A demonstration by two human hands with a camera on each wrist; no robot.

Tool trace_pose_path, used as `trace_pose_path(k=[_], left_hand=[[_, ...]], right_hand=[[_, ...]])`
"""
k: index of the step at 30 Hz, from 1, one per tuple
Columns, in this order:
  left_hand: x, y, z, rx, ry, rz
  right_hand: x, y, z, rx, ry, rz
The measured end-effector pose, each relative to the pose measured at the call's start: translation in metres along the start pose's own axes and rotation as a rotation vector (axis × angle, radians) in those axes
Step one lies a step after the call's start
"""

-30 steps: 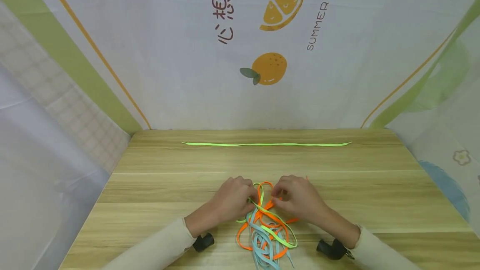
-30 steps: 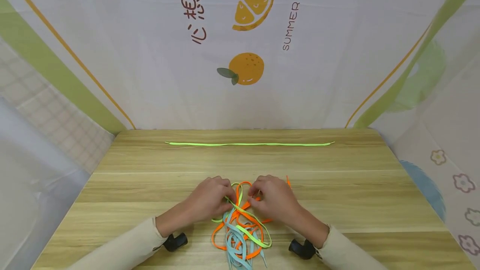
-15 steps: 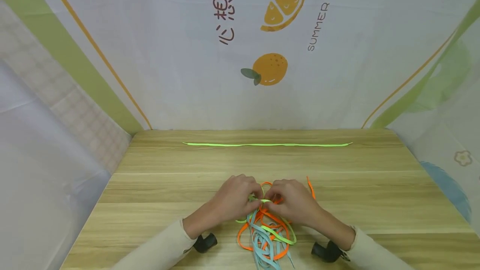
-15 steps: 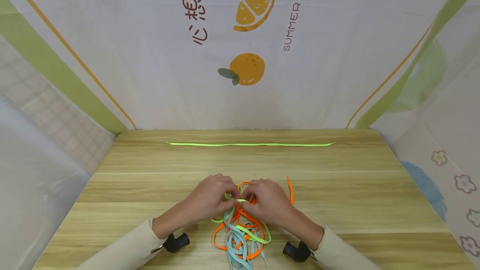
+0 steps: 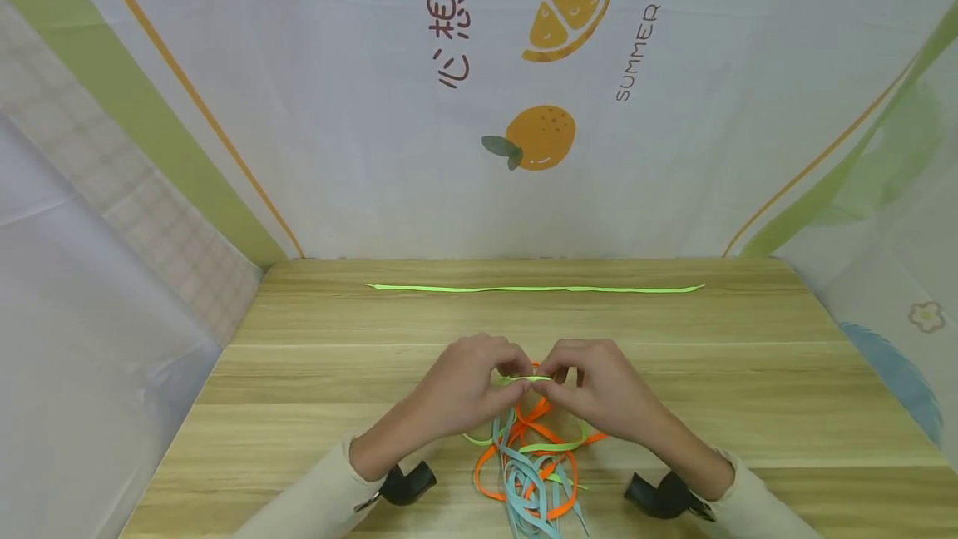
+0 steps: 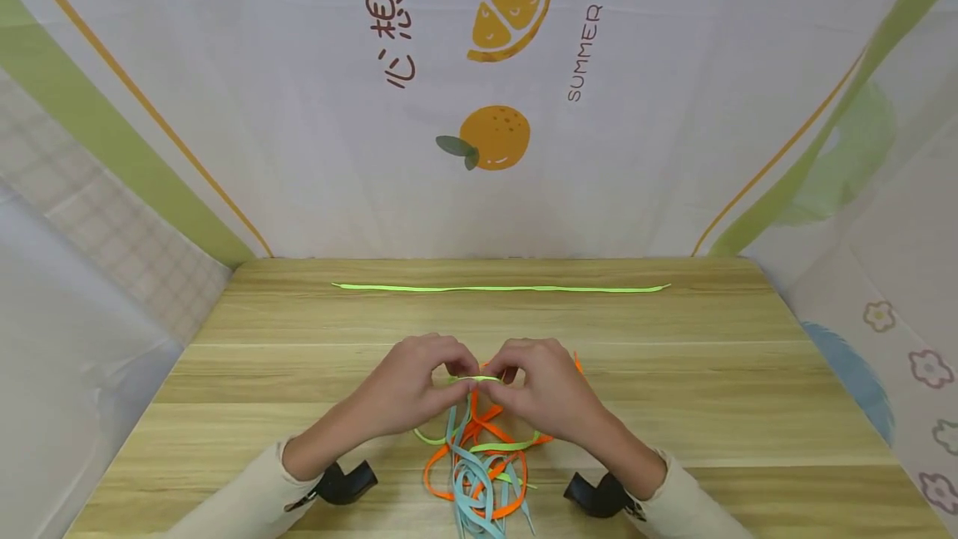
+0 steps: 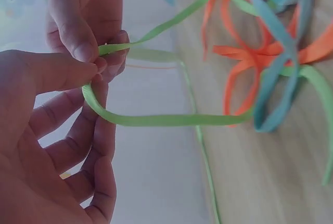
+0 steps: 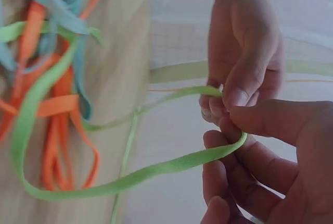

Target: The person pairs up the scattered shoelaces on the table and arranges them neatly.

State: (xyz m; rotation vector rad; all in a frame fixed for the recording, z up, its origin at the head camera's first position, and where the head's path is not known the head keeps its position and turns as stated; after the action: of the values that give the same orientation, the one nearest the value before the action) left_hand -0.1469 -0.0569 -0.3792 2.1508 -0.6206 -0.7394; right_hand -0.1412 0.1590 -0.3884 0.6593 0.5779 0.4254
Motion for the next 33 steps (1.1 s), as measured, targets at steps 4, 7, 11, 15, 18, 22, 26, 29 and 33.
trace_pose_path(k=[4, 7, 11, 15, 18, 22, 26, 29, 33], left_hand=[[-0.001, 0.007, -0.002, 0.037, -0.014, -0.042], [0.000, 0.013, -0.004, 0.072, -0.011, -0.066], [0.002, 0.022, -0.003, 0.119, 0.006, -0.077], [0.006, 0.029, 0.000, 0.159, 0.024, -0.070], [0.009, 0.034, 0.004, 0.185, 0.044, -0.064], [0.014, 0.040, 0.008, 0.194, 0.078, -0.054], [0.019, 0.044, 0.012, 0.200, 0.108, -0.038], [0.023, 0.045, 0.016, 0.206, 0.133, -0.022], [0.027, 0.046, 0.022, 0.213, 0.163, 0.000]], right_hand=[[-0.002, 0.009, 0.004, -0.021, -0.004, -0.014], [-0.003, 0.016, 0.006, -0.025, -0.014, -0.015], [-0.003, 0.026, 0.005, -0.032, -0.036, -0.002], [-0.001, 0.035, 0.003, -0.069, -0.045, 0.023], [0.002, 0.040, 0.001, -0.116, -0.047, 0.054], [0.006, 0.044, -0.003, -0.184, -0.070, 0.116], [0.012, 0.048, -0.010, -0.250, -0.146, 0.179], [0.016, 0.051, -0.017, -0.321, -0.215, 0.226], [0.021, 0.053, -0.027, -0.450, -0.280, 0.278]])
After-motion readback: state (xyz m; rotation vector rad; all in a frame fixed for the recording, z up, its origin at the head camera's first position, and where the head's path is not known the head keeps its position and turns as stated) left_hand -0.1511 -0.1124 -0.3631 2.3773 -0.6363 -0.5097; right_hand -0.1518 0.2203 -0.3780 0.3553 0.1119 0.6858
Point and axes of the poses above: each hand's wrist, its own x-axis away from the middle knuckle, its own y-axis out of the back of the hand, z = x × y, the point moved 2 cm from there along -x, towards the middle knuckle, and after that the axes turned 2 degrees about z, right-handed, at the moved point
